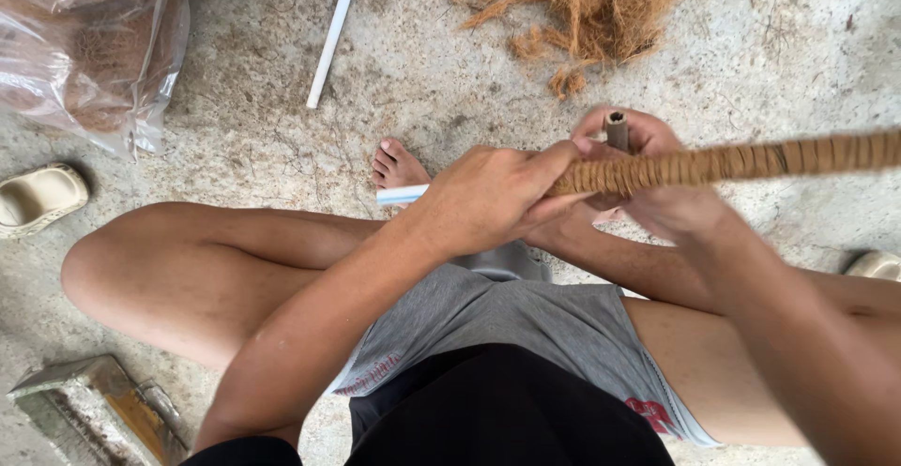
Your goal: The person sits on the floor and wraps a bundle of coconut coir around a long stick using a thin wire. They repeatedly wind the wire around the coir and stick to secure the material, occasionally adjusting the bundle with their hands.
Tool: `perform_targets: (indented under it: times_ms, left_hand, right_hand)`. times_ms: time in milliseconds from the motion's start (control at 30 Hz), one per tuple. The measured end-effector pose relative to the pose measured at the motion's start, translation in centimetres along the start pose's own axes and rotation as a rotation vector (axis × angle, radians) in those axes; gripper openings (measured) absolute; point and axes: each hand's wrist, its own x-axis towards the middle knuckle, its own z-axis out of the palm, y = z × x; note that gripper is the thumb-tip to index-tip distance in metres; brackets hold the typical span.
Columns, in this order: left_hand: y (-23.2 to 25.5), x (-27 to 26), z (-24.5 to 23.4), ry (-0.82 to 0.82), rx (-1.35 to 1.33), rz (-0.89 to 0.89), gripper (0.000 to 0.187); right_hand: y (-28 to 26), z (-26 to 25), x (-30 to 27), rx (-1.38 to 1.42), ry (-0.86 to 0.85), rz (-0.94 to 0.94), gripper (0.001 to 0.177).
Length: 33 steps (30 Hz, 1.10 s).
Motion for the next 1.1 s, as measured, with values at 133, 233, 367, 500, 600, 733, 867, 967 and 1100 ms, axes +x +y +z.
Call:
perform_targets:
  times_ms: [133,233,367,500,600,733,867,967,1100]
  left_hand:
    - [-0.5,0.4,1.3,0.114,-0.173,-0.187,0.034]
    - [-0.8,1.0,2.2,0.231,-0.252,-0.259,0.036]
    - [-1.6,1.8,3.6,0.279,-0.288,-0.376,0.038]
    - [-1.5,1.6,5.2,0.385,-0.182,-0.383,0.03]
    - [-1.2,1.4,5.5,0.384,-0.133,-0.403,0.034]
    - [-0.7,0.3,3.9,0.223,-0.089,-0.427,0.046]
    - [-0.1,-1.6,2.1,0.315,-0.191,-0.148,0.051]
    - [0.3,-2.3,2.6,0.414,-0.43,-0.232,0.039]
    - [0.8,-2.0,4.6,0.385,-0.502,-0.438,0.041]
  right_hand:
    - [2.1,3.3,-0.9,0.219,0.304,-0.079,0.019]
    - [3.0,4.3,-0.8,0.358,0.389,-0.223,0.012]
    - [4.5,4.6,-0.2,0.482,0.406,-0.347,0.03]
    - [5.5,4.7,0.7,0.179,0.642,-0.252,0.017]
    - [5.9,4.5,0.7,0.145,0.622,-0.224,0.021]
    - [6.2,3.8,0.2,0.229,0.567,-0.157,0.019]
    - [6.6,2.9,-0.7,0.033,0.325,-0.313,0.022]
    - [7.1,2.7,-0.9,-0.003,0.342,-0.222,0.022]
    - [7.1,2.9,-0.9,0.089,0.339,-0.219,0.029]
